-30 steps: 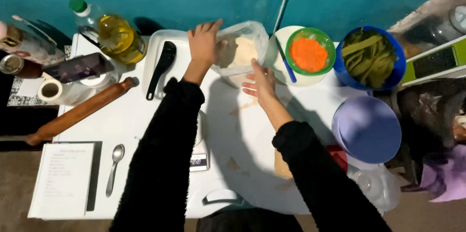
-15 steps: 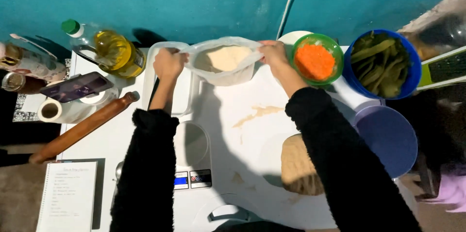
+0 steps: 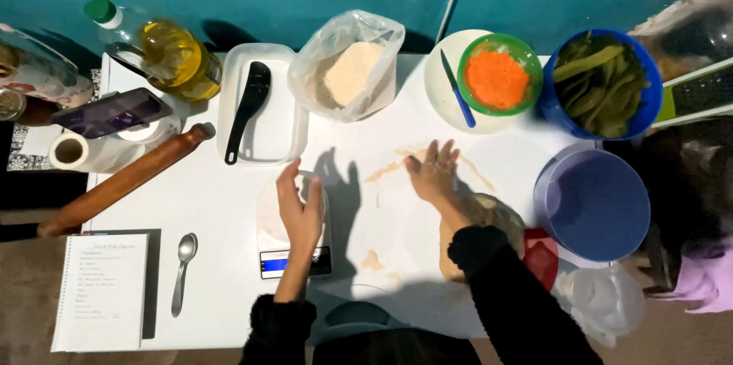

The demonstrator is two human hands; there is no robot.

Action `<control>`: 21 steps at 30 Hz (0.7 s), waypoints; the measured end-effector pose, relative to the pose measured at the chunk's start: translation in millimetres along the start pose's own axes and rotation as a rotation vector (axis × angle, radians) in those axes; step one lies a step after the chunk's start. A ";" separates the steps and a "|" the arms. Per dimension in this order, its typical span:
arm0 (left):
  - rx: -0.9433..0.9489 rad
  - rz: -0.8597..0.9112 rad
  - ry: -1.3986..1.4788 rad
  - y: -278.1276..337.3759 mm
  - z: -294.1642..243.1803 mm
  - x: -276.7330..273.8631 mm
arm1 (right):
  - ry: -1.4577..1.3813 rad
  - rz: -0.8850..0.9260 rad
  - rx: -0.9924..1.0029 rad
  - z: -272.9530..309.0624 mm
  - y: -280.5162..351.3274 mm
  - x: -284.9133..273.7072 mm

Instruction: Weighing portions of dough on a scale and shaping them into balls on a work surface.

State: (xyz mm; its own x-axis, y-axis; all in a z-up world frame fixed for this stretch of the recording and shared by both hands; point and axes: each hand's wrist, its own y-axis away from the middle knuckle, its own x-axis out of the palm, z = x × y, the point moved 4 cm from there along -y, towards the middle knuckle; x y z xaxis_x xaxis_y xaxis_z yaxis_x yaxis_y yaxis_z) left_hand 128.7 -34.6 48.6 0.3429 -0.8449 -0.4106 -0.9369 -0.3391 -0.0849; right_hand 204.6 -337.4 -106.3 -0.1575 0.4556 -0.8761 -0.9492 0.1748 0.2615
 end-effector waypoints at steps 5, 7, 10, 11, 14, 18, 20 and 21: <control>-0.107 0.048 0.051 46.8 26.9 5.0 | 0.134 -0.003 -0.418 86.7 51.8 29.1; -0.077 0.056 0.041 56.0 31.9 1.4 | 0.150 -0.003 -0.594 102.0 53.9 26.1; -0.047 0.099 0.045 62.9 31.1 0.8 | 0.223 0.040 -0.744 100.1 31.0 18.3; -0.051 0.114 0.027 66.7 32.8 2.5 | 0.226 -0.027 -0.707 92.4 21.3 16.9; 0.015 0.157 -0.067 70.2 40.4 17.5 | 0.237 -0.100 -0.698 90.3 25.5 12.7; 0.211 0.247 -0.227 69.9 28.2 40.3 | 0.279 0.015 -0.827 96.2 47.8 -3.4; 0.205 0.285 -0.211 67.5 26.6 47.2 | 0.295 -0.018 -0.739 75.9 38.6 -5.9; 0.200 0.322 -0.195 66.9 25.8 51.5 | 0.311 -0.052 -0.651 64.1 33.3 -8.0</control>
State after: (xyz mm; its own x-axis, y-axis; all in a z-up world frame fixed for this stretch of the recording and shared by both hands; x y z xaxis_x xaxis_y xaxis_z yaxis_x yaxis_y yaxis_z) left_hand 82.0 -90.1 -1.6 0.0296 -0.7940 -0.6072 -0.9953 0.0326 -0.0912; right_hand 191.7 -279.3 -64.7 -0.0856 0.1747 -0.9809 -0.9121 -0.4099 0.0066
